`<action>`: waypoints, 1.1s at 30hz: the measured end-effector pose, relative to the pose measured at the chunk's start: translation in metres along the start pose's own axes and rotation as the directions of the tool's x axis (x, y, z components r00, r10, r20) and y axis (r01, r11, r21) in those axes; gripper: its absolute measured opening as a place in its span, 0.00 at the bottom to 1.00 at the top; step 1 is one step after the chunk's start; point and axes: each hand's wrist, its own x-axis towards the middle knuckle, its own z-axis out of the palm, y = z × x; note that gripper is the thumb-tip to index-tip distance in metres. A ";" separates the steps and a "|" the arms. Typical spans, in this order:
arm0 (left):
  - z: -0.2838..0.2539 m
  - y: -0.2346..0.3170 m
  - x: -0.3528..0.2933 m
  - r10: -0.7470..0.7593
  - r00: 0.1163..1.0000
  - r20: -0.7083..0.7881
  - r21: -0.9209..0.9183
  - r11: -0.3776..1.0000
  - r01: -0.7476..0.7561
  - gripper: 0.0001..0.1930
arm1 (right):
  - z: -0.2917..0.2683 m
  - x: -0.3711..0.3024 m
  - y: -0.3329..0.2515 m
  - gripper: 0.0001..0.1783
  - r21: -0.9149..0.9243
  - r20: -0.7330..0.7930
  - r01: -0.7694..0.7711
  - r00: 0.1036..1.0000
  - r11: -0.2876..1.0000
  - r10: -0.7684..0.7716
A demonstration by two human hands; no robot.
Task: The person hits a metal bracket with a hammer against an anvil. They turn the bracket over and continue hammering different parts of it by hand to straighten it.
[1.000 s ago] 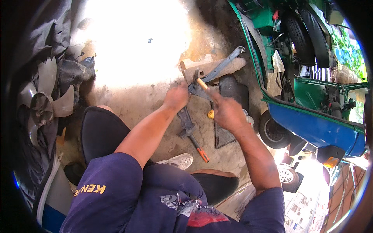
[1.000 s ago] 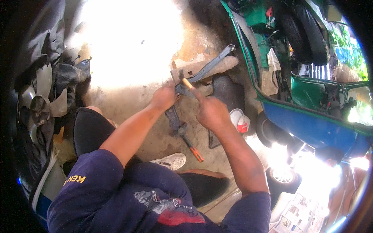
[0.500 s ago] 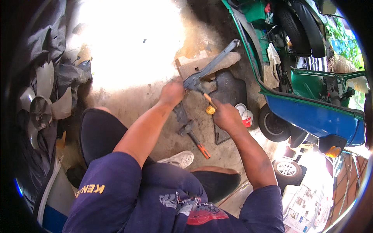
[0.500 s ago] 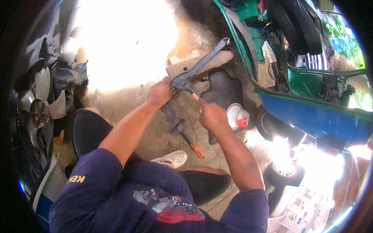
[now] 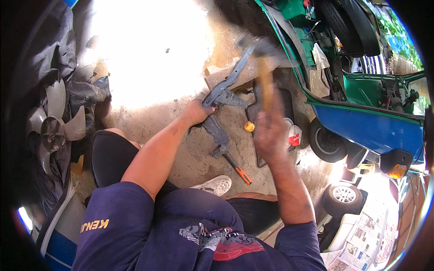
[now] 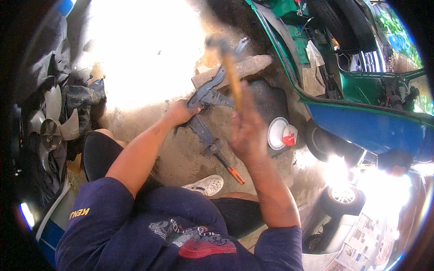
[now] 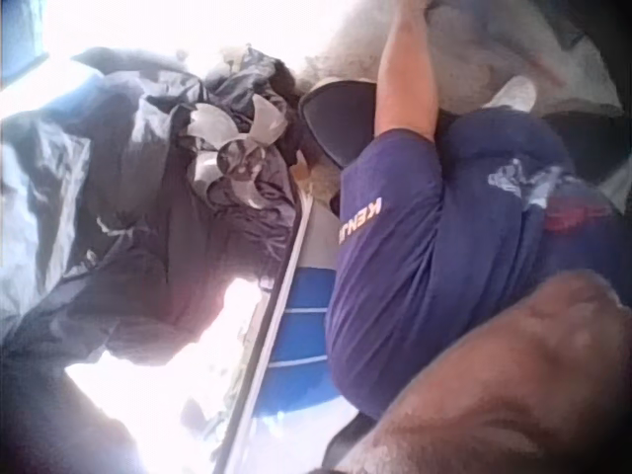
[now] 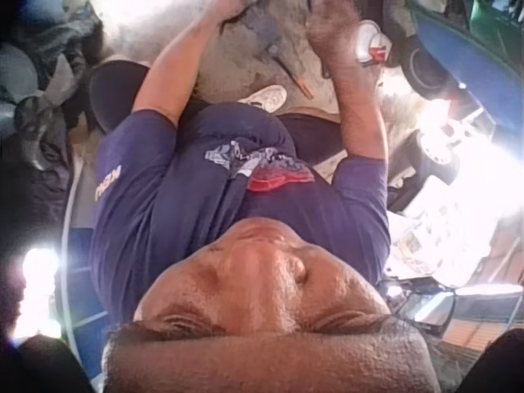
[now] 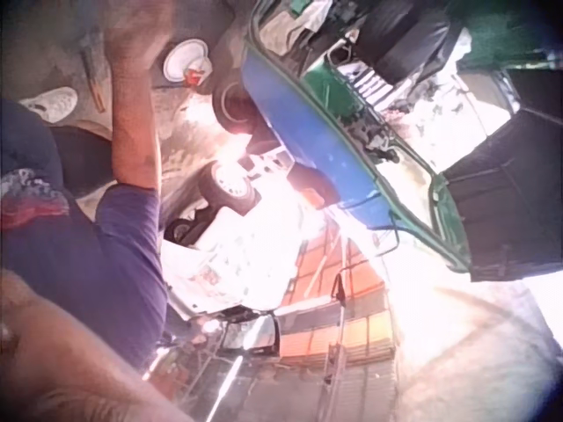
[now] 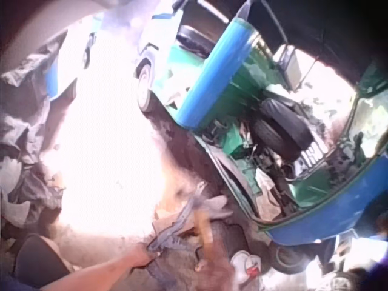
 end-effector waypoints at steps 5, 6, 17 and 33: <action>0.007 0.013 0.011 0.052 0.996 -0.076 0.083 0.996 -0.045 0.29 | 0.033 -0.001 0.031 0.34 -0.322 0.344 -0.270 0.860 0.907 0.378; 0.011 0.012 0.015 0.023 0.992 -0.120 0.084 0.996 -0.013 0.28 | 0.022 0.016 0.018 0.34 -0.230 0.295 -0.227 0.910 0.946 0.290; 0.025 0.010 0.013 0.010 0.992 -0.128 0.105 0.995 0.003 0.27 | 0.066 -0.050 0.062 0.27 -0.223 0.334 -0.491 0.773 0.842 0.539; -0.033 -0.001 0.003 -0.148 0.984 -0.098 0.141 0.977 0.161 0.22 | 0.088 -0.041 0.079 0.14 0.326 0.016 -0.248 0.966 0.912 0.257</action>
